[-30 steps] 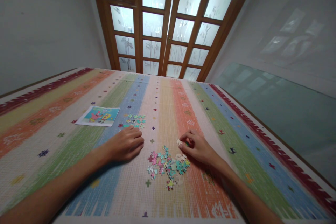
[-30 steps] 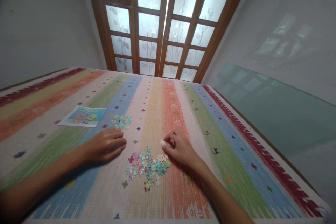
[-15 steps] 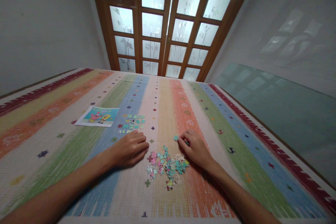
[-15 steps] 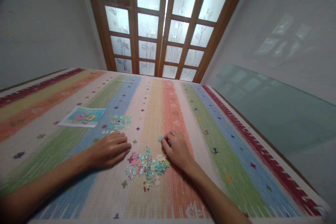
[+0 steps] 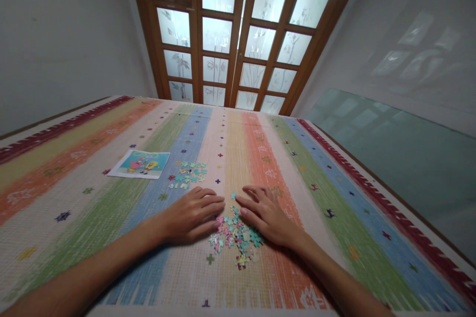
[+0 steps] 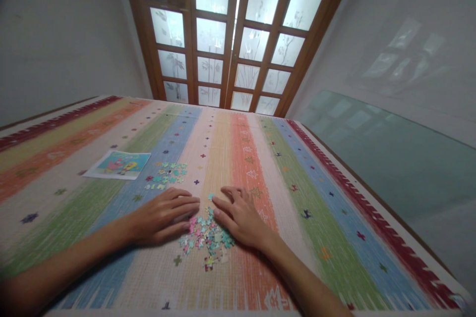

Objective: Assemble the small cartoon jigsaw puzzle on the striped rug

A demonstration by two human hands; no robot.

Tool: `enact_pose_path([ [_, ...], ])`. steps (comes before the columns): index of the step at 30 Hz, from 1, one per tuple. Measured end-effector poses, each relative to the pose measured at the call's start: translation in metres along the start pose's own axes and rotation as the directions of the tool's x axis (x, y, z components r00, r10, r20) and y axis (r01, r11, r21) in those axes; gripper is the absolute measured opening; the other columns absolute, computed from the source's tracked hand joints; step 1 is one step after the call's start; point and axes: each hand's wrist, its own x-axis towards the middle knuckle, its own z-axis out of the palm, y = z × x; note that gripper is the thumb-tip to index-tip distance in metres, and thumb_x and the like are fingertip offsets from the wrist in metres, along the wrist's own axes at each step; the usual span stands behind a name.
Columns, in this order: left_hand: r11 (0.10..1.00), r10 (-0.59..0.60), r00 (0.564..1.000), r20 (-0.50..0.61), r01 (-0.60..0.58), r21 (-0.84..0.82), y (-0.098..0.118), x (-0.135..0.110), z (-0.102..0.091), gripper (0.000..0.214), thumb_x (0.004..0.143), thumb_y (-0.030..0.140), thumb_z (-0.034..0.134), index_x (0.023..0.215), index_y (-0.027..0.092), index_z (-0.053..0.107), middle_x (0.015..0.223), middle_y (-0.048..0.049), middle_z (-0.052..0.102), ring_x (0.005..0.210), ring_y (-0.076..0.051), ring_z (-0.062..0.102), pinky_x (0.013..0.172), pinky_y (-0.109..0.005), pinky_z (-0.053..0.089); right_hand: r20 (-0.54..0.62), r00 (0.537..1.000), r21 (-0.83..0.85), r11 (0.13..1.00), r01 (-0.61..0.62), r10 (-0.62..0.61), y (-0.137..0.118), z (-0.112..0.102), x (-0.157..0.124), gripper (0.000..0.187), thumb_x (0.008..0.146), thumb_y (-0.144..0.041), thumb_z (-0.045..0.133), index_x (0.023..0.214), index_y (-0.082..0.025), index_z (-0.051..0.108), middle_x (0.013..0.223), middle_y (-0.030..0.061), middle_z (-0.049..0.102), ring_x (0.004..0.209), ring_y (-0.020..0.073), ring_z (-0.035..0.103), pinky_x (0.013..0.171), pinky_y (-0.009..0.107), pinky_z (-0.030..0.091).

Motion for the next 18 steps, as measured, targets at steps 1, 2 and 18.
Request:
enact_pose_path([
  [1, 1.000, -0.002, 1.000, 0.019, 0.002, -0.006, 0.002, 0.000, 0.000, 0.037, 0.109, 0.039, 0.044, 0.138, 0.019, 0.054, 0.135, -0.0110, 0.068, 0.121, -0.029, 0.059, 0.101, -0.045, 0.047, 0.011, 1.000, 0.015, 1.000, 0.017, -0.017, -0.001, -0.001, 0.000, 0.037, 0.107, -0.039, 0.049, 0.139, -0.029, 0.064, 0.143, 0.0113, 0.058, 0.130, 0.0313, 0.048, 0.112, 0.055, 0.039],
  [2, 1.000, -0.010, 0.999, 0.045, 0.010, -0.009, 0.004, 0.000, 0.001, 0.042, 0.109, 0.043, 0.044, 0.143, 0.019, 0.051, 0.142, -0.0113, 0.064, 0.128, -0.030, 0.056, 0.104, -0.047, 0.045, 0.009, 0.999, 0.038, 0.999, 0.033, -0.033, 0.000, -0.002, 0.000, 0.037, 0.108, -0.036, 0.046, 0.140, -0.028, 0.063, 0.144, 0.0116, 0.058, 0.132, 0.0308, 0.047, 0.113, 0.056, 0.038],
  [18, 0.995, -0.097, 0.984, 0.153, 0.092, 0.040, 0.003, 0.001, 0.007, 0.058, 0.108, 0.059, 0.036, 0.154, 0.024, 0.042, 0.153, -0.0106, 0.055, 0.136, -0.033, 0.052, 0.112, -0.051, 0.037, 0.122, 0.988, 0.266, 0.962, 0.057, -0.092, 0.022, -0.029, -0.002, 0.006, 0.087, -0.025, 0.072, 0.086, -0.022, 0.078, 0.104, 0.0081, 0.065, 0.102, 0.0254, 0.061, 0.092, 0.045, 0.051],
])
